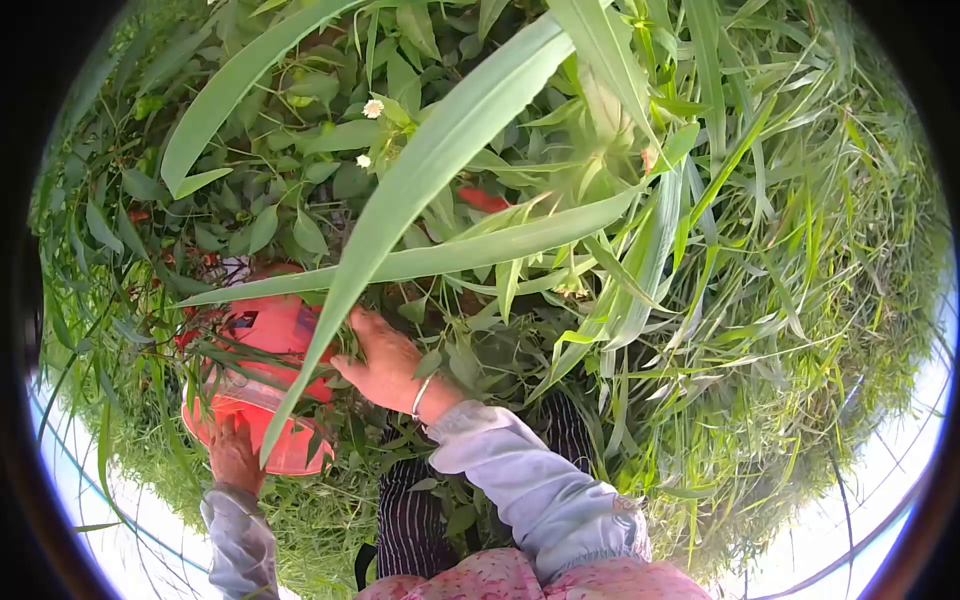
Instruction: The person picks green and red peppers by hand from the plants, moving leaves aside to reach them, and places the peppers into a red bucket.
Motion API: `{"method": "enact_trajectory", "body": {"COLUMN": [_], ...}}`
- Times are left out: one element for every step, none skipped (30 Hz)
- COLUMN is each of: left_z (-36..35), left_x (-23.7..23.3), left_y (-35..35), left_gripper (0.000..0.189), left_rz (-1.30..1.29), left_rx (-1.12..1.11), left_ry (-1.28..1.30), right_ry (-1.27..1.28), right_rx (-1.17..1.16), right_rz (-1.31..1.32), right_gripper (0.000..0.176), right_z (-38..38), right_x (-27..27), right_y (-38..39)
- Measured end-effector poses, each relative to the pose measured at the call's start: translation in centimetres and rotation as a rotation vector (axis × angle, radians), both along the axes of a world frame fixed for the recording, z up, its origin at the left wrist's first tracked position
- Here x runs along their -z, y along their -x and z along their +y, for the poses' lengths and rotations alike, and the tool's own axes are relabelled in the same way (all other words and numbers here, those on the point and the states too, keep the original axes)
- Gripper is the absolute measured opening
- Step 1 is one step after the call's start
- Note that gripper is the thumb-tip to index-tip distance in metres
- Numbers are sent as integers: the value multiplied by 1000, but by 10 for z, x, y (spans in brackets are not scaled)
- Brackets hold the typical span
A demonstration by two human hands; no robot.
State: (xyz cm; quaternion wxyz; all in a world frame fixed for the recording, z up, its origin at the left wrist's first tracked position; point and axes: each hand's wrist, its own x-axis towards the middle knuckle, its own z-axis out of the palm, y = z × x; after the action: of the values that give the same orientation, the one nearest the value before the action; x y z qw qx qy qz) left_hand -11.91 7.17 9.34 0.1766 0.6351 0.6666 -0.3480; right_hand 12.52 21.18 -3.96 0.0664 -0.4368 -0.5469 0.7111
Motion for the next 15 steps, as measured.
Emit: {"method": "enact_trajectory", "body": {"left_z": [11, 47, 81, 112, 137, 164, 195, 216, 235, 246, 255, 262, 252, 248, 244], "left_x": [2, -6, -14, -15, -7, 2, 11, 32, 47, 73, 80, 86, 121, 134, 137], "left_y": [-11, -41, -67, -90, -112, -133, -154, -171, -186, -198, -211, -218, -221, -220, -223], "left_gripper": [29, 22, 18, 16, 15, 15, 18, 15, 12, 13, 17, 20, 27, 28, 29], "left_rz": [-66, -281, -557, -832, -988, -1146, -1215, -1250, -1135, -997, -884, -768, -1041, -986, -853], "left_rx": [-117, -358, -505, -648, -574, -489, -380, -280, -183, -47, -13, 21, -300, -272, -122], "left_ry": [95, 31, -52, -143, -264, -387, -460, -510, -507, -567, -459, -353, -291, -249, -245], "right_ry": [-54, -154, -252, -354, -194, -38, 19, 76, 36, -1, -37, -205, -210, -213, -220], "right_rx": [-54, -31, -11, 9, -50, -106, -145, -185, -206, -230, -256, -305, -232, -156, -82], "right_rz": [-44, -61, -76, -88, 47, 178, 212, 242, 179, 120, 64, 115, 151, 187, 224], "right_gripper": [69, 59, 50, 41, 39, 38, 35, 32, 28, 25, 23, 24, 24, 24, 25], "right_z": [-6, -11, -18, -23, -26, -27, -31, -35, -43, -51, -51, -44, -35, -26, -19], "right_x": [5, 7, 7, 7, 13, 19, 23, 27, 24, 20, 16, 17, 7, -7, -16], "right_y": [0, 0, 1, 2, 4, 4, 2, 1, 0, -2, -2, -2, -6, -14, -19]}}
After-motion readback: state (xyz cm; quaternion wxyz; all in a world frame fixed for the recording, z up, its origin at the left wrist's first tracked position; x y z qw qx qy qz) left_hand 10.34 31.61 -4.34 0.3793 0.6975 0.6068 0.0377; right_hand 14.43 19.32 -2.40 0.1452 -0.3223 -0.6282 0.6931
